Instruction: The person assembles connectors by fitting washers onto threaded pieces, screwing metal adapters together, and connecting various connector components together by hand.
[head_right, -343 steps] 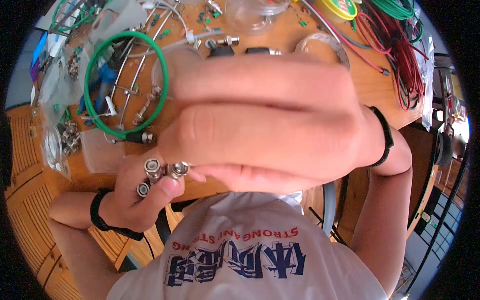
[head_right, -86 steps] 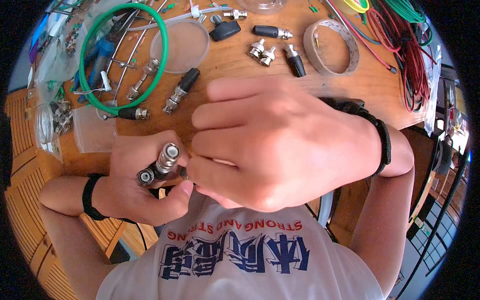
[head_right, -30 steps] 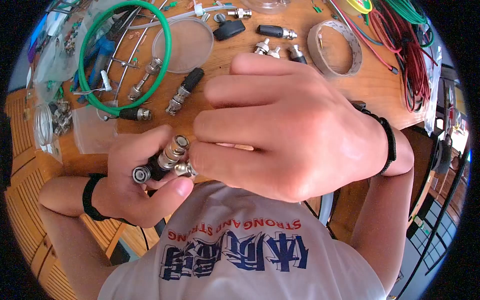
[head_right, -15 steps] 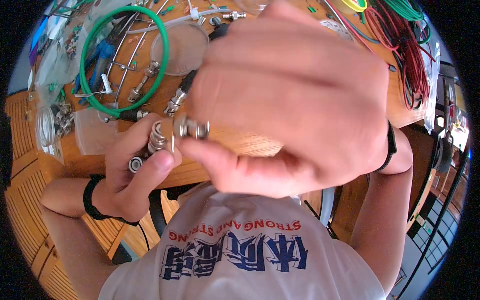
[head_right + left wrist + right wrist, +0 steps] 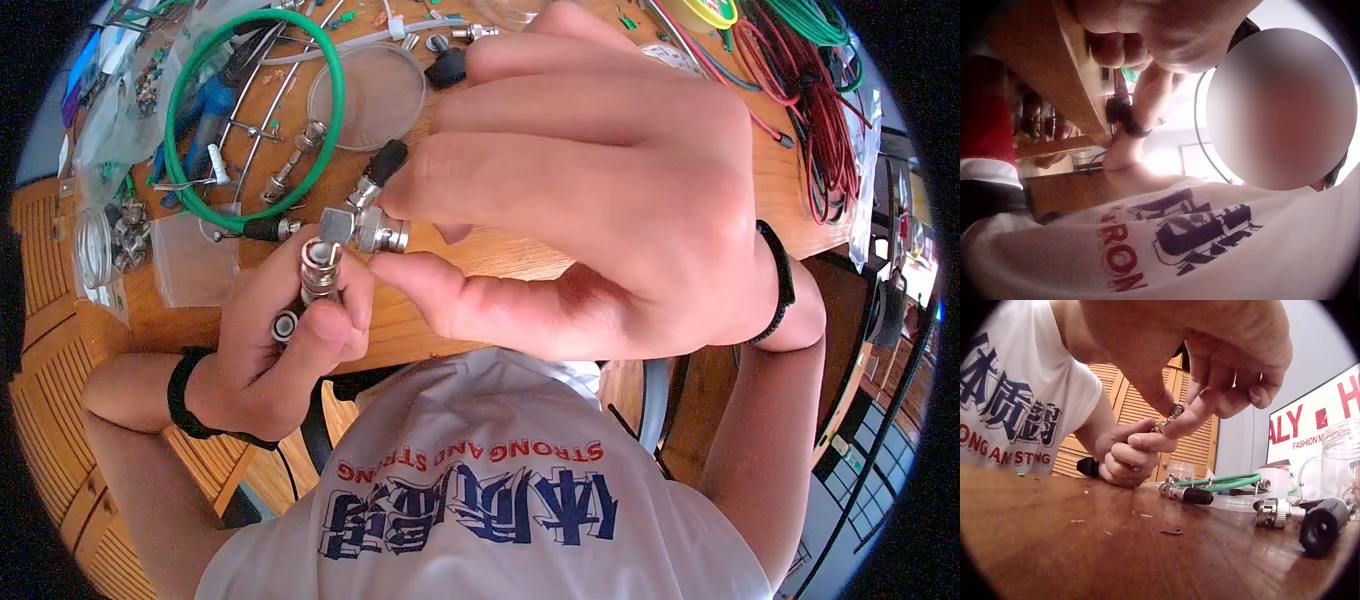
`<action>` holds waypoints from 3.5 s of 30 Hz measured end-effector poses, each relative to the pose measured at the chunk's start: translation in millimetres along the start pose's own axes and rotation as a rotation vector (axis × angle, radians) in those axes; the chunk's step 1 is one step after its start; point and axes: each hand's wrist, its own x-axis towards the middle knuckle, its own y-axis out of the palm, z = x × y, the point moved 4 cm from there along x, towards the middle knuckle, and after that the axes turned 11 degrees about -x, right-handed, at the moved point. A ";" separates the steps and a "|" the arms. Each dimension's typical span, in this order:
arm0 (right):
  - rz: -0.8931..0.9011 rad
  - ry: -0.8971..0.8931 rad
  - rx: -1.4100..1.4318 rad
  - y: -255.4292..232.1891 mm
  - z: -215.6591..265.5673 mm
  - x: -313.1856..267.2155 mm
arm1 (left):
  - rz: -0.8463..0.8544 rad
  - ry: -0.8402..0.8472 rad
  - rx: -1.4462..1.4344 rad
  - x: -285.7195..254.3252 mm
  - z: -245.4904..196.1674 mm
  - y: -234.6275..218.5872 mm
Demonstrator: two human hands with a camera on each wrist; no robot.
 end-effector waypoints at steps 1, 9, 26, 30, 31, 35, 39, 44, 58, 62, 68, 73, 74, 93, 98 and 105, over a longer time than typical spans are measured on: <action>-0.004 0.010 -0.002 1.3 0.0 -1.6 | 0.012 -0.038 -0.044 -0.9 1.7 1.5; -0.088 0.088 0.097 5.5 -1.2 -8.7 | 0.013 -0.244 -0.200 -3.1 -0.3 -3.9; -0.187 -0.027 0.186 29.6 2.7 -19.2 | -0.054 -0.331 -0.188 -1.7 -3.9 0.1; -0.230 -0.064 0.162 24.6 1.9 -17.7 | -0.053 -0.323 -0.184 -2.2 -2.2 -3.3; -0.231 -0.063 0.164 18.1 3.3 -15.8 | -0.030 -0.292 -0.150 -1.6 -1.5 -4.1; -0.299 -0.070 0.393 11.2 22.5 -10.3 | 0.023 0.026 -0.024 1.9 -1.8 -3.4; -0.033 -0.042 1.255 -24.0 2.5 -20.2 | 0.067 -0.039 0.054 6.3 -5.2 -6.4; -0.053 0.210 1.504 -33.7 11.4 -36.6 | 0.040 -0.091 0.013 1.9 -6.5 -2.4; 0.120 0.195 1.512 -22.7 8.4 -17.0 | 0.046 -0.108 -0.023 -1.6 -0.8 -3.1; 0.181 0.203 1.500 -38.8 5.9 -44.3 | 0.044 -0.107 -0.066 -0.2 -0.8 -2.2; 0.282 0.185 1.495 -72.7 3.9 -99.4 | 0.055 -0.124 -0.061 1.3 -3.1 -1.7; 0.377 0.111 1.503 -70.7 -4.8 -108.4 | 0.028 -0.126 -0.036 2.6 -3.3 -1.6; 0.397 0.088 1.496 -36.0 9.7 -41.1 | 0.039 -0.102 -0.019 3.5 -2.6 -1.6; -0.260 -0.304 0.506 -94.9 58.7 -90.3 | -0.002 -0.013 0.314 1.3 -4.1 12.6; -0.266 -0.285 0.436 -112.0 87.0 -109.2 | 0.000 -0.258 0.059 6.0 -3.3 11.2; -0.342 -0.374 0.307 -125.7 110.0 -103.2 | -0.057 0.012 0.435 5.0 -18.0 10.9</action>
